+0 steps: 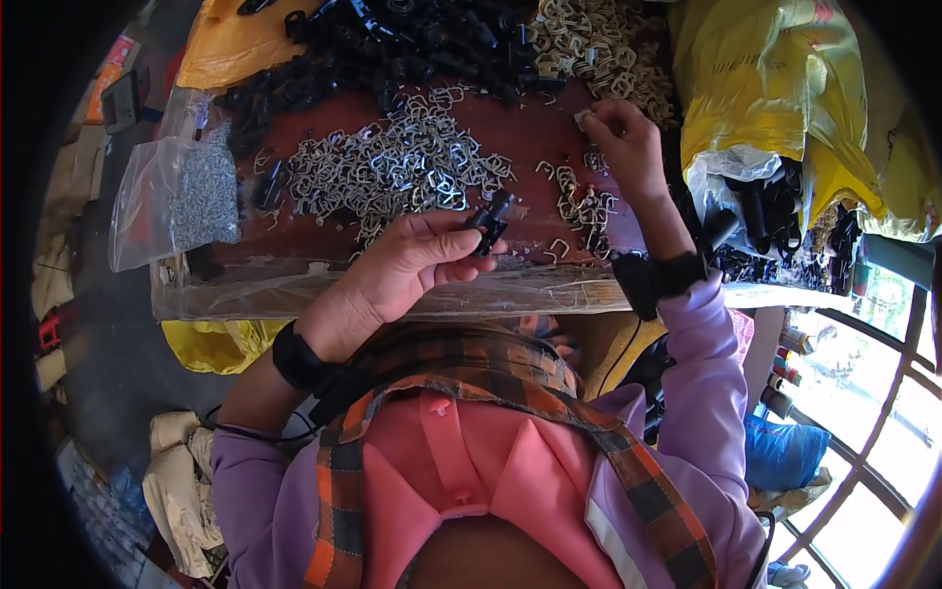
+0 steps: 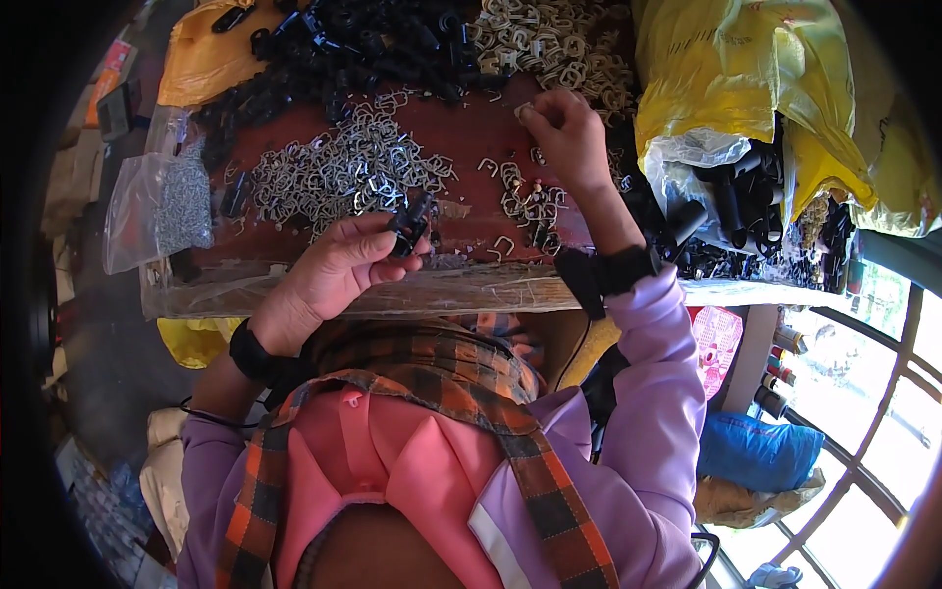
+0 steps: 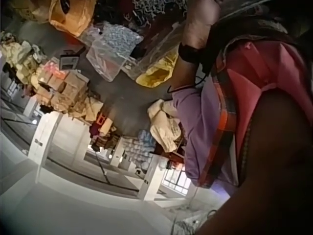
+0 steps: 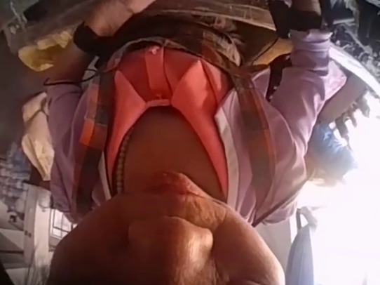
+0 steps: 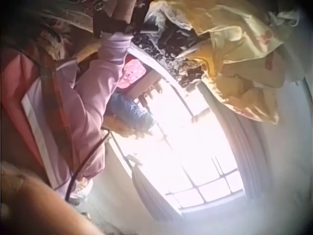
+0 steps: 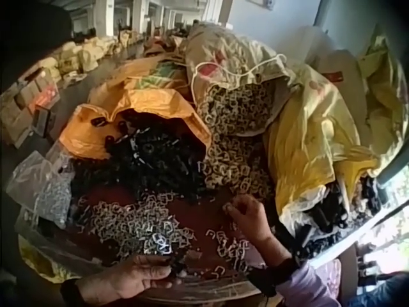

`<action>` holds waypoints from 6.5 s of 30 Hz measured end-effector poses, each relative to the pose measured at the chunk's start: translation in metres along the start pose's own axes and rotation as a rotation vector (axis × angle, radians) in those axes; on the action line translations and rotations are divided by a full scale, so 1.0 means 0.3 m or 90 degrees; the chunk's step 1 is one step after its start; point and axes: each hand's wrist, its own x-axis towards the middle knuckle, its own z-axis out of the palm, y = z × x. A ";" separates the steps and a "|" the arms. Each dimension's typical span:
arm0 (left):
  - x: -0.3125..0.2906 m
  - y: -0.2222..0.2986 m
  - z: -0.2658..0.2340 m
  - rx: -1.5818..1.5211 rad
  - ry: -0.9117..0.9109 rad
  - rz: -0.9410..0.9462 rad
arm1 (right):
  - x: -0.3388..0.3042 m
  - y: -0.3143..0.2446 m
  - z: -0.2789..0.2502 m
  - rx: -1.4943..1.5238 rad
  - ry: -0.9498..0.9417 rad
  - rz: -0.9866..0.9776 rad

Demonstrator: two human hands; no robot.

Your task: The person picks up a black plastic component and a metal clip, fits the clip onto the component, and then slides a black plastic sleeve over the assembly. After pressing the parts together, the person places the finished unit into a yellow bag.

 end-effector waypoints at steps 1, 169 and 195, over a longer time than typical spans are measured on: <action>-0.003 -0.002 -0.002 -0.002 0.003 0.003 | -0.022 -0.043 -0.011 0.176 -0.035 0.068; 0.022 -0.010 0.030 -0.069 0.028 0.016 | -0.043 0.004 -0.021 -0.291 -0.079 -0.146; 0.012 -0.032 0.091 -0.064 0.066 0.075 | -0.275 -0.308 -0.060 0.283 -0.205 -0.127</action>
